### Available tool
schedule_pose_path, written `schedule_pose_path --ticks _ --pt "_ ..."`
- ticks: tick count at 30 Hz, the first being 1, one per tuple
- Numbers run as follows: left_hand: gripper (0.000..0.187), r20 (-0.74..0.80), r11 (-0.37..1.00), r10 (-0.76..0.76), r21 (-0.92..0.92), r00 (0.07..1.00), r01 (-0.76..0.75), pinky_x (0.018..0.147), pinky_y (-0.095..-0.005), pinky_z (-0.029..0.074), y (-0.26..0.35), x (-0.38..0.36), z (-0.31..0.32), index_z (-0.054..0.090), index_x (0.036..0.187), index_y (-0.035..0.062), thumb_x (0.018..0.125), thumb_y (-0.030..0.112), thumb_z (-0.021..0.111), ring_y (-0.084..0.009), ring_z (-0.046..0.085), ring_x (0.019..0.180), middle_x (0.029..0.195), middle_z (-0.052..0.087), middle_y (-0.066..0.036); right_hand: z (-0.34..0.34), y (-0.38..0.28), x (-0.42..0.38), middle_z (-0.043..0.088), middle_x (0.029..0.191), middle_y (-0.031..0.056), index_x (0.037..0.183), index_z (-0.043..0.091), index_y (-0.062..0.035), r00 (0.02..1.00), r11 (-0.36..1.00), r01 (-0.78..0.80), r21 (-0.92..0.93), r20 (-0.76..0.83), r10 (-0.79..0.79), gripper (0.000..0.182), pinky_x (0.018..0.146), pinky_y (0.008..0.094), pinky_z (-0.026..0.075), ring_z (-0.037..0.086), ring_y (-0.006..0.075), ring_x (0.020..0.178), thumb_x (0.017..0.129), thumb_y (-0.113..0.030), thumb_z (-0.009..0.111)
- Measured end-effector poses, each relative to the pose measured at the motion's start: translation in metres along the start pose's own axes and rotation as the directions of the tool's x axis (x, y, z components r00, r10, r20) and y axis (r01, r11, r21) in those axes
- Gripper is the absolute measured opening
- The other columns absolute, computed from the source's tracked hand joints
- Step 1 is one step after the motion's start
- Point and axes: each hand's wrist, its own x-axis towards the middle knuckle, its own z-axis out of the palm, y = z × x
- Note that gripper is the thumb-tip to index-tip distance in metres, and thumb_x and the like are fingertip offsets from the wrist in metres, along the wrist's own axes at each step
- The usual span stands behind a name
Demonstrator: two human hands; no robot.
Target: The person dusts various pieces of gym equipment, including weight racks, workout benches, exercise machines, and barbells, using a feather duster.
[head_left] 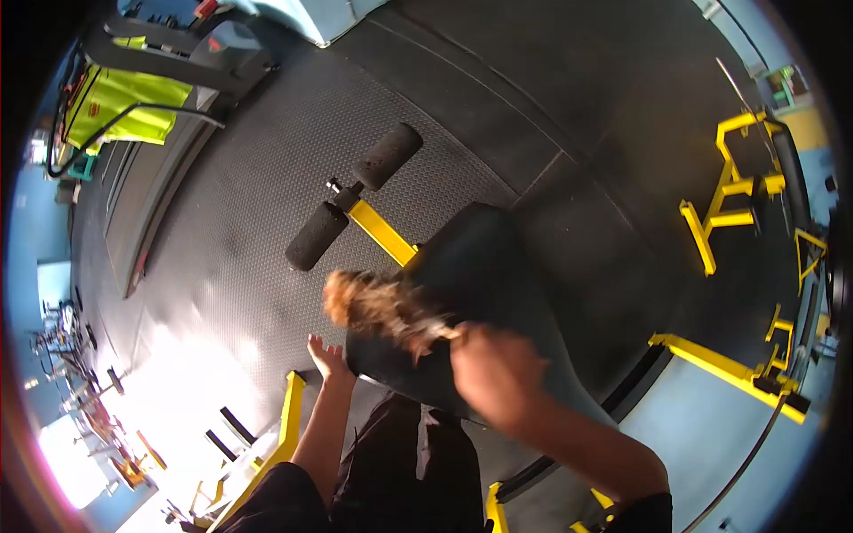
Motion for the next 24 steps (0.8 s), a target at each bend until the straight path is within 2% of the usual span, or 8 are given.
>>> schedule_pose_path --ticks 3,4,9,11,16,19,22,24 --pt "0.090 0.343 0.976 0.025 -0.211 0.939 0.051 0.111 -0.0553 0.027 -0.009 0.000 -0.022 0.022 0.155 0.0219 0.084 0.069 0.051 -0.0302 0.025 0.141 0.159 0.015 -0.008 0.008 -0.047 0.042 0.068 0.072 0.0108 0.076 0.069 -0.0062 0.957 0.960 0.215 -0.180 0.234 -0.171 0.011 0.055 0.0375 0.056 0.070 0.0268 0.062 0.079 -0.013 0.061" --pt "0.091 0.025 0.994 0.008 -0.109 1.000 -0.005 0.110 -0.0551 0.030 -0.016 0.002 -0.018 0.020 0.155 0.0214 0.084 0.070 0.050 -0.0326 0.030 0.138 0.157 0.019 -0.009 -0.008 -0.049 0.061 0.069 0.068 0.0113 0.068 0.070 -0.0071 0.949 0.955 0.208 -0.211 0.281 -0.144 0.013 0.054 0.0376 0.055 0.069 0.0272 0.059 0.077 -0.014 0.063" --pt "0.088 0.162 0.981 -0.163 -0.079 0.973 0.177 0.114 -0.0508 0.026 -0.027 -0.025 -0.008 0.020 0.155 0.0235 0.087 0.072 0.046 -0.0322 0.021 0.145 0.159 0.017 -0.013 -0.059 0.051 0.145 0.070 0.080 0.0182 0.079 0.074 -0.0050 1.000 0.918 -0.015 -0.396 -0.003 0.015 0.020 0.072 0.0440 0.056 0.071 0.0338 0.078 0.079 -0.013 0.056" --pt "0.087 0.196 0.986 0.134 0.073 0.971 -0.151 0.112 -0.0511 0.030 -0.030 -0.030 -0.002 0.017 0.156 0.0218 0.089 0.071 0.044 -0.0338 0.030 0.140 0.158 0.017 -0.013 -0.098 0.092 0.162 0.071 0.082 0.0184 0.079 0.074 -0.0059 0.995 0.822 -0.091 -0.563 -0.078 0.057 0.021 0.073 0.0442 0.056 0.071 0.0340 0.080 0.082 -0.014 0.055" --pt "0.078 0.160 0.990 0.131 0.027 0.978 -0.137 0.112 -0.0486 0.030 -0.035 -0.027 -0.001 0.020 0.155 0.0246 0.093 0.067 0.041 -0.0335 0.029 0.140 0.159 0.018 -0.013 -0.109 0.067 0.162 0.071 0.083 0.0172 0.080 0.073 -0.0045 0.982 0.750 -0.185 -0.635 -0.086 0.170 0.023 0.070 0.0425 0.056 0.071 0.0336 0.079 0.088 -0.012 0.053" --pt "0.080 0.147 0.994 0.111 -0.035 0.983 -0.107 0.112 -0.0480 0.030 -0.041 -0.012 -0.007 0.021 0.155 0.0259 0.092 0.068 0.043 -0.0326 0.030 0.140 0.156 0.024 -0.015 -0.061 0.009 0.133 0.068 0.077 0.0124 0.092 0.070 -0.0039 0.994 0.750 0.091 -0.655 0.110 -0.024 0.020 0.059 0.0371 0.054 0.070 0.0258 0.071 0.089 -0.012 0.052" --pt "0.078 0.240 0.965 -0.164 -0.163 0.957 0.207 0.110 -0.0480 0.033 -0.043 0.003 -0.019 0.030 0.151 0.0247 0.089 0.070 0.046 -0.0336 0.035 0.137 0.152 0.030 -0.015 0.012 -0.067 0.070 0.065 0.078 0.0108 0.104 0.065 -0.0032 0.974 0.632 0.218 -0.744 0.129 -0.184 0.022 0.046 0.0328 0.048 0.064 0.0227 0.062 0.086 -0.015 0.057" --pt "0.075 -0.033 0.927 -0.160 -0.347 0.987 0.139 0.100 -0.0468 0.041 -0.022 -0.003 -0.011 0.036 0.144 0.0244 0.087 0.071 0.048 -0.0328 0.047 0.124 0.137 0.044 -0.013 0.021 -0.096 0.056 0.064 0.077 0.0112 0.102 0.065 -0.0026 0.923 0.636 0.382 -0.671 0.244 -0.297 0.023 0.039 0.0350 0.045 0.063 0.0239 0.060 0.085 -0.016 0.059"
